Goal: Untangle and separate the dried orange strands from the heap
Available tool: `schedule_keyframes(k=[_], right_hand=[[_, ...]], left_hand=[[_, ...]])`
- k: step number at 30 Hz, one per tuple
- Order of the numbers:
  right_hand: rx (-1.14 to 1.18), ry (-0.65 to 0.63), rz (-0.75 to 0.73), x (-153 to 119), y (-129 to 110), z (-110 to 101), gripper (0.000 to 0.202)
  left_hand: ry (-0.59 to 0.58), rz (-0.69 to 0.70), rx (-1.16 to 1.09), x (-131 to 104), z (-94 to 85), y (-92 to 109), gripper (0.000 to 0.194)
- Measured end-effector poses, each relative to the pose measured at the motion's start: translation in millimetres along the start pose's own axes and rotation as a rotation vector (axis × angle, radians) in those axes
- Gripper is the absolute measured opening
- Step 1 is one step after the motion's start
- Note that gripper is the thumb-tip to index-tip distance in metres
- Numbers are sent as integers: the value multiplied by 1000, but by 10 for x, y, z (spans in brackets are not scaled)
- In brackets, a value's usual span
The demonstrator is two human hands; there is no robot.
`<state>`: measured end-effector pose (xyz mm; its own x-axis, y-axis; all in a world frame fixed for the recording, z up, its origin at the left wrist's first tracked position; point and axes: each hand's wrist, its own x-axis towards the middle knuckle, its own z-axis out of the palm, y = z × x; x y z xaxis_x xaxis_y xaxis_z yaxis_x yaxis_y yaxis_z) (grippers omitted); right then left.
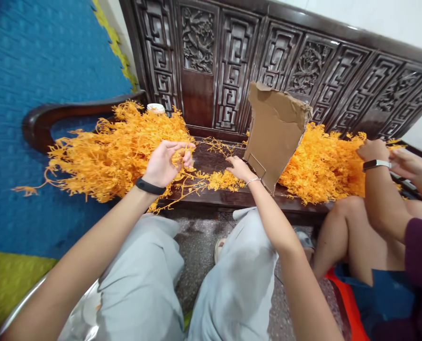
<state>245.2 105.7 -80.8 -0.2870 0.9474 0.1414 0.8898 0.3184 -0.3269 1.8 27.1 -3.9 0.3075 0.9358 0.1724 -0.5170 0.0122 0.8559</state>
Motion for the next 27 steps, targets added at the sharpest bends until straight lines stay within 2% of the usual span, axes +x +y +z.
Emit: schedule_keyframes(k=[2,5,8,11,17,22,24,27], right_hand=[[56,40,-56,-23,-152,-52,39],[274,154,-163,-98,-374,-136,32],[522,250,-256,-226,-612,-236,23],[619,318,-338,-388,-877,-333,19],[490,370,-576,-629,-1260,-379,16],[421,379,-571,-681,-1322,-331,27],[385,380,-544,-680,-1310,-323,31],[385,398,-470,-664,-1269,-316,32]], left_hand=[[7,7,24,6,-7,-18,23],[23,27,89,14,-14,-43,16],[28,53,147,20,-25,-61,13],[2,66,165,21,-47,-77,15],[24,59,151,-58,25,-105,16],[120,90,138,-195,213,-94,11],[128,10,95,-241,271,-89,19],[70,-134,16,-287,322,-96,34]])
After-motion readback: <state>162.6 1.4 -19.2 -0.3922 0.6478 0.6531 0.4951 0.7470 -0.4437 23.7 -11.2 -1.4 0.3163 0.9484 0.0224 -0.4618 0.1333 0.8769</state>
